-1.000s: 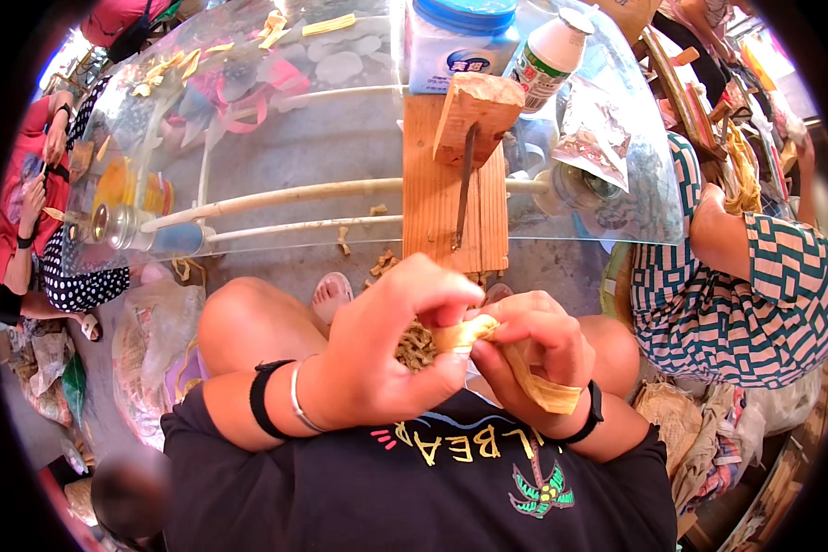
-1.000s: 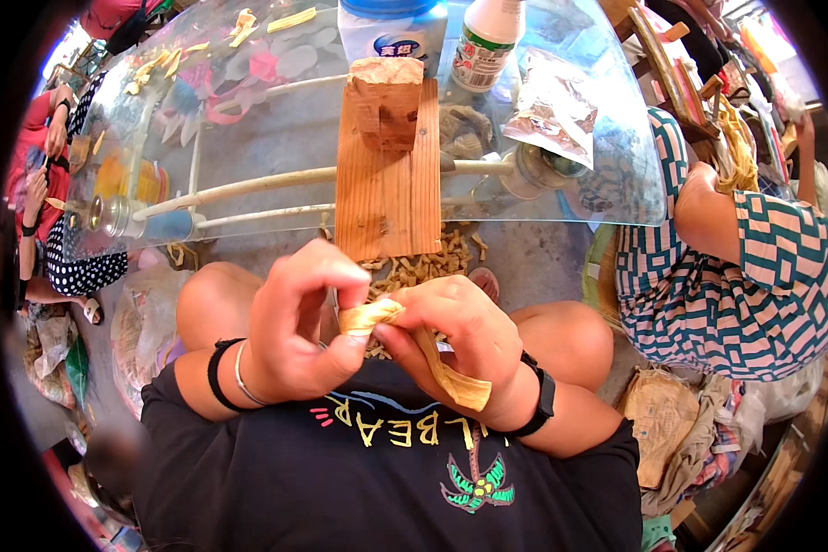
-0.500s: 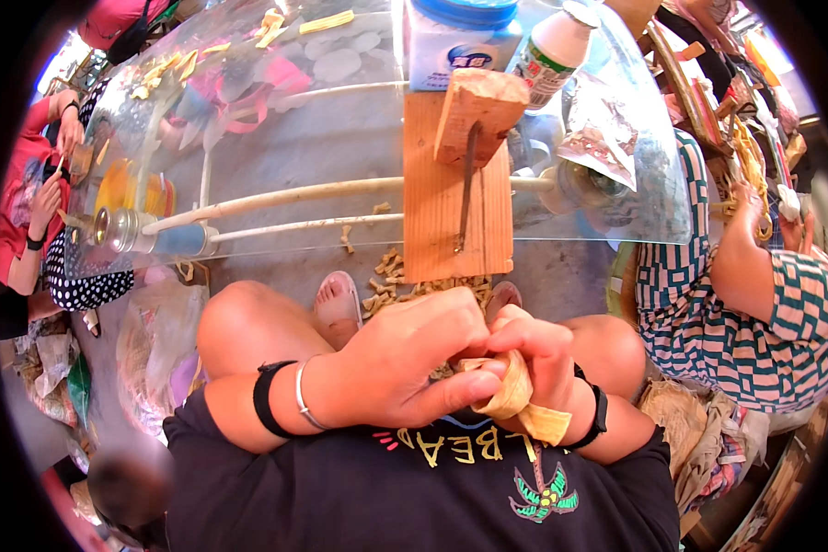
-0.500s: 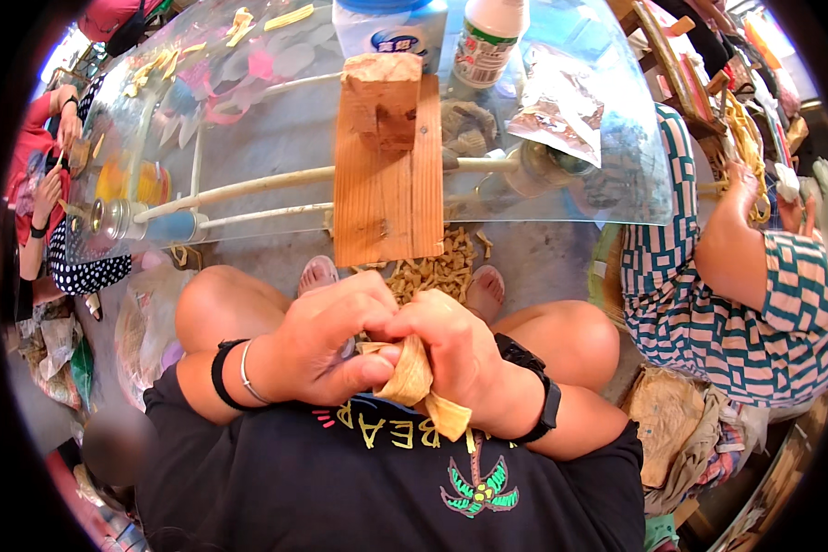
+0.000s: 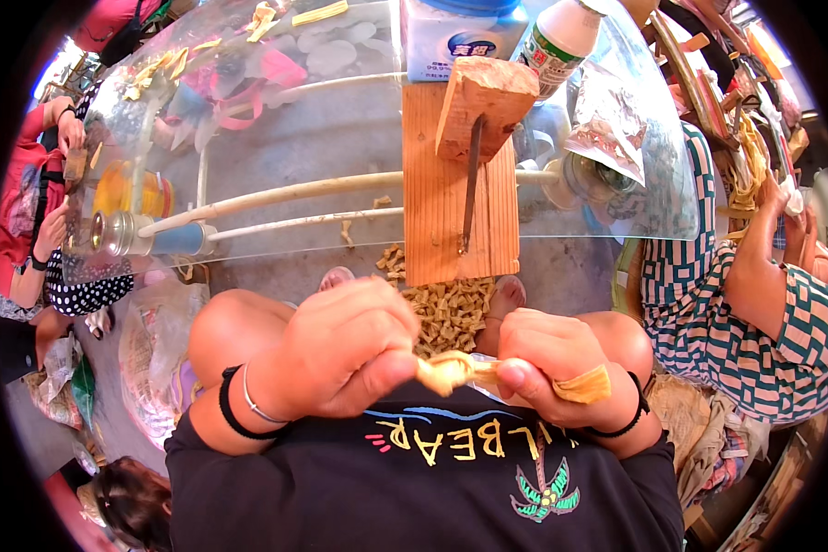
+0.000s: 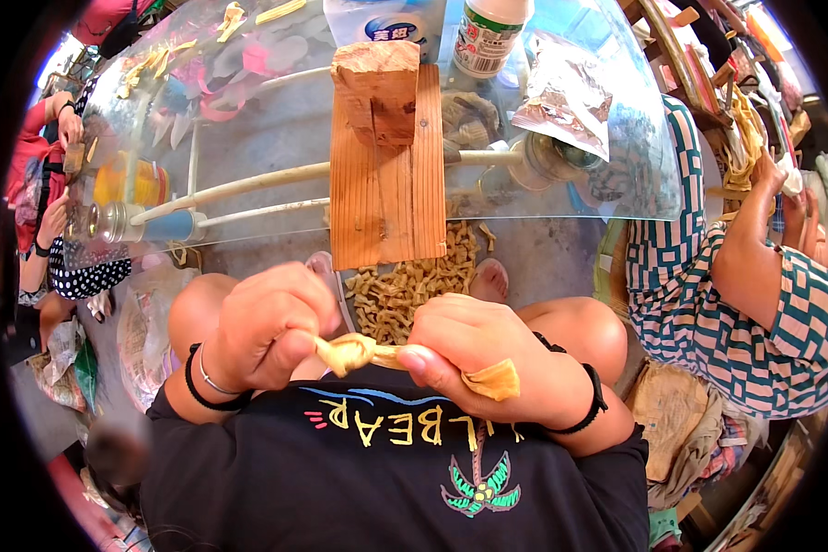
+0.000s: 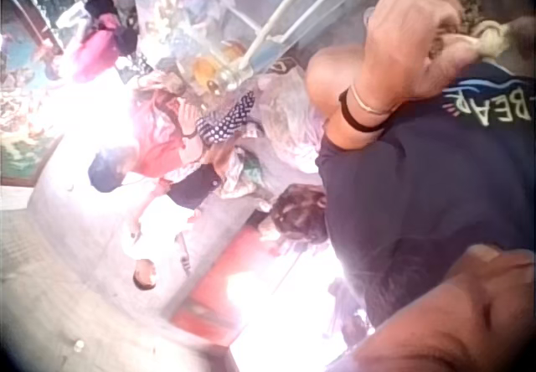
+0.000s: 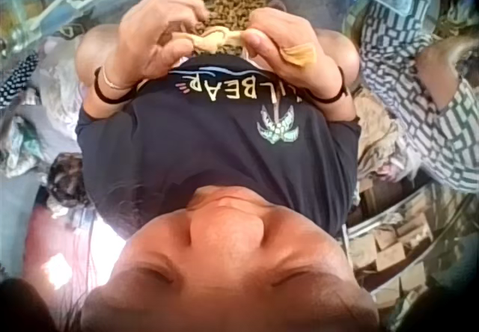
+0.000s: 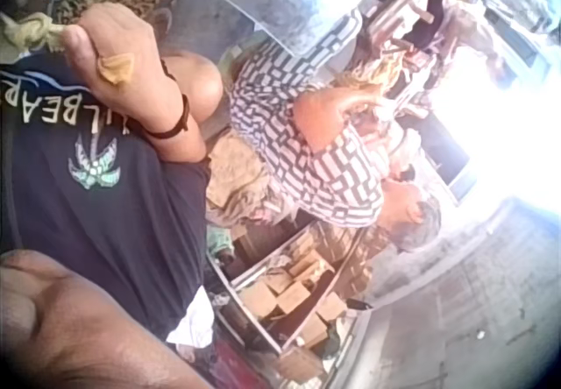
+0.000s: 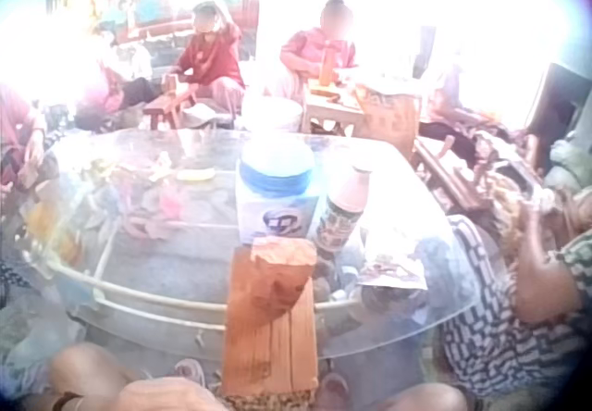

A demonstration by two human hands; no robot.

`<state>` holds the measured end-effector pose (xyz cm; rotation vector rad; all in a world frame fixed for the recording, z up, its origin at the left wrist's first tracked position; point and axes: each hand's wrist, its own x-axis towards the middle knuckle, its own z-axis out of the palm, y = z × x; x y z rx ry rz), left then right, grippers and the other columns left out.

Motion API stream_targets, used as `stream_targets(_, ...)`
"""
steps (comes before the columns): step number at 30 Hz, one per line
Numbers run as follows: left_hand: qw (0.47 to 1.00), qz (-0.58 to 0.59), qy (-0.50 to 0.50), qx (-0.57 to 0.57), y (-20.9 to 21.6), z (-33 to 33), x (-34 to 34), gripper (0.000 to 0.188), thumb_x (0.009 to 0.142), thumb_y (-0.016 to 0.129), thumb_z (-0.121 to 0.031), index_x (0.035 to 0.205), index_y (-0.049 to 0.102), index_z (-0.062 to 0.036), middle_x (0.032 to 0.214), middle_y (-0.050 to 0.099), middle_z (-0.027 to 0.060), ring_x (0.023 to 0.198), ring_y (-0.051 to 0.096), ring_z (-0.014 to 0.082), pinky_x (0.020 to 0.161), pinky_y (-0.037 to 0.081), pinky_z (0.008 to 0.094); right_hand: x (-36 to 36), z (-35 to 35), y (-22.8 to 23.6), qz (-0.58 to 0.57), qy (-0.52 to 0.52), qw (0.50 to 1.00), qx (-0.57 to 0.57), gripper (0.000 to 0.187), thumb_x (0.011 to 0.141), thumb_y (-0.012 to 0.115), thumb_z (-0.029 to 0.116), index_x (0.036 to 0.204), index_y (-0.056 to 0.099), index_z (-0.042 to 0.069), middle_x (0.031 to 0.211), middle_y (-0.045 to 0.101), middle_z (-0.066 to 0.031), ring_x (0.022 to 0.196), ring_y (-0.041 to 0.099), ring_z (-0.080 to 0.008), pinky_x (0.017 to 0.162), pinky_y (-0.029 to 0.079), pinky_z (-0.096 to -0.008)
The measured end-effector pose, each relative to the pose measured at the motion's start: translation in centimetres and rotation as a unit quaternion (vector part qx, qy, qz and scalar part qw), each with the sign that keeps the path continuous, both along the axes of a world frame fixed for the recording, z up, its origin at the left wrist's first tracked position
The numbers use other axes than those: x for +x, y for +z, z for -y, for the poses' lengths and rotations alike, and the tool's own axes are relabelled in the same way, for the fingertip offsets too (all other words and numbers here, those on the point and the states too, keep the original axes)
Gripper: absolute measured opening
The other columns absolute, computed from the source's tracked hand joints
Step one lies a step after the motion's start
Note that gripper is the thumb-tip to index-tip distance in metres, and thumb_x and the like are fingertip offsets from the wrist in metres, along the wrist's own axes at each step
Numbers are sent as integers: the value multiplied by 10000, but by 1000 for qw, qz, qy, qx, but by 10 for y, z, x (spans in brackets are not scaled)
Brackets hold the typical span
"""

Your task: The person is by hand wrapping and tying dried plant husks around small clusters of filling using a wooden block with a vertical metal pin as a guide.

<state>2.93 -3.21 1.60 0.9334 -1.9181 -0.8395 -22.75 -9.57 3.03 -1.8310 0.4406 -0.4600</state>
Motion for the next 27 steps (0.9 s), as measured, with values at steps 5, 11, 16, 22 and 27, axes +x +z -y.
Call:
stream_targets(5,996,36,-77,-30,16,2,-13,363,859,756,-154,1145,599,5,991,687,160,809,682,290,675,545,359,12,-2,-5,13,6,1000,-1,208,962,609,113,770,569,40,690,543,-90,638,549,-295,586,439,-395)
stream_targets(11,995,-28,-58,71,9,0,-13,288,817,764,-19,1064,615,-19,911,696,127,771,692,274,642,553,326,11,-3,3,-15,-47,995,84,296,973,605,132,697,565,34,635,533,-84,573,530,-251,547,416,-361)
stream_targets(16,994,-28,-57,86,6,3,-12,321,772,791,24,1042,625,-34,907,700,132,769,698,247,636,549,308,8,-2,1,-29,-55,993,98,340,997,566,156,680,556,35,618,520,-71,553,525,-225,531,403,-330)
stream_targets(22,972,-160,-28,171,4,-4,3,240,785,744,80,967,619,-11,846,704,129,704,686,187,589,529,276,-3,-2,13,7,-69,990,122,379,1024,475,162,667,522,45,613,516,-48,541,517,-174,524,401,-305)
stream_targets(27,964,-186,25,190,-5,-3,-1,190,807,796,-16,894,627,-27,772,691,58,613,660,96,543,495,223,-7,-9,-5,67,-161,969,176,274,1010,571,166,804,628,-6,667,573,-39,573,512,-106,524,395,-276)
